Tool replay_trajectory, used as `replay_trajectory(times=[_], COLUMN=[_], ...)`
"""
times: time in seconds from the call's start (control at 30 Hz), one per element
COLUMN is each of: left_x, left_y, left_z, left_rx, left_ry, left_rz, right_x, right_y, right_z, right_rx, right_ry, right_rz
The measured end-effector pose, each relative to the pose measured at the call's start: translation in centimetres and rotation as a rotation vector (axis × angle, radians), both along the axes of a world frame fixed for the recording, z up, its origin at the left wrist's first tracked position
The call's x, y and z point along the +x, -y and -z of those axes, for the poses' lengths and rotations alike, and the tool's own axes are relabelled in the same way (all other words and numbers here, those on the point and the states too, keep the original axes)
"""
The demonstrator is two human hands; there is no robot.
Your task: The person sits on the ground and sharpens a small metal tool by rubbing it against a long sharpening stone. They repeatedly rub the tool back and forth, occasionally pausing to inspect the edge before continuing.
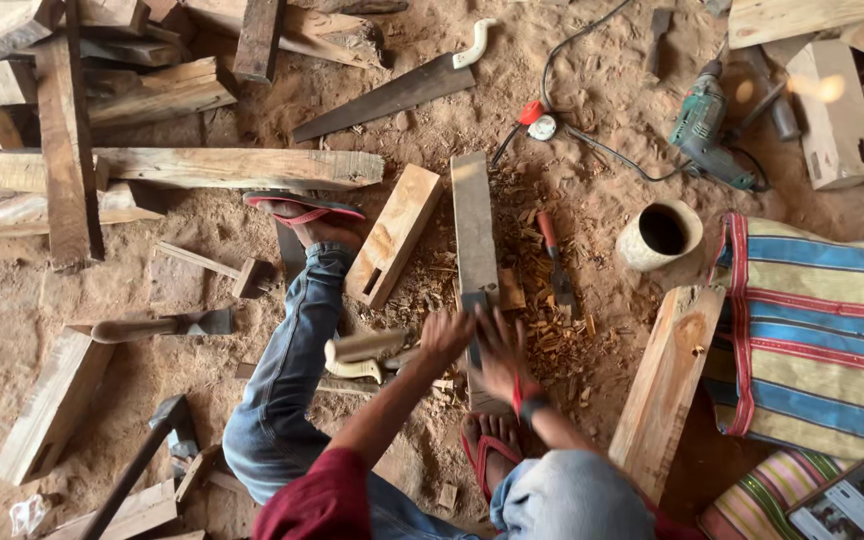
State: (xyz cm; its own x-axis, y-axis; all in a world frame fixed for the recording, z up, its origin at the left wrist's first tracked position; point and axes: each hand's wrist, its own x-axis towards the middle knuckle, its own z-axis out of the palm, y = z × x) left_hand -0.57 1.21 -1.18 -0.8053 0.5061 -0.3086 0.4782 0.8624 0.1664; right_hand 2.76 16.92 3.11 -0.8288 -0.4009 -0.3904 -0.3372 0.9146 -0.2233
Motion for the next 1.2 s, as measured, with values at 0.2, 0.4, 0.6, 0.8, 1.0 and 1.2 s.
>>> replay_trajectory(times=[0.2,0.4,0.6,0.8,1.0,1.2], left_x=[-1.0,4.6,-3.2,2.8,-0.5,-2.5], left_y=[-0.2,0.5,-0.6,0.1,0.3,0.2], left_z=[0.3,1.1,-0.4,1.0,0.4,0.0], left_rx=[0.017,0.125,0.031,0.028,-0.075,-0.154], left_ry=[-0.052,-0.172,-0.095,0.083,-0.054,-0.065], left_rz=[-0.034,0.155,-0.135,0.041,0.100,0.086], right_x=[-0.2,5.6,-3.3,4.8,0.0,-1.0], right_y=[-1.0,-0.5,-0.2,-0.7,0.3,-0.1], right_z=[0.7,-1.2,-1.2,-3.1,-2.2,-0.5], right_rx=[-0.026,0.027,0.062,0.005,0.018,-0.036], right_ry=[-0.103,0.090,0.025,0.094,0.113,-0.020], right_rz=[-0.030,-0.006,-0.007,-0.009,0.014,0.008])
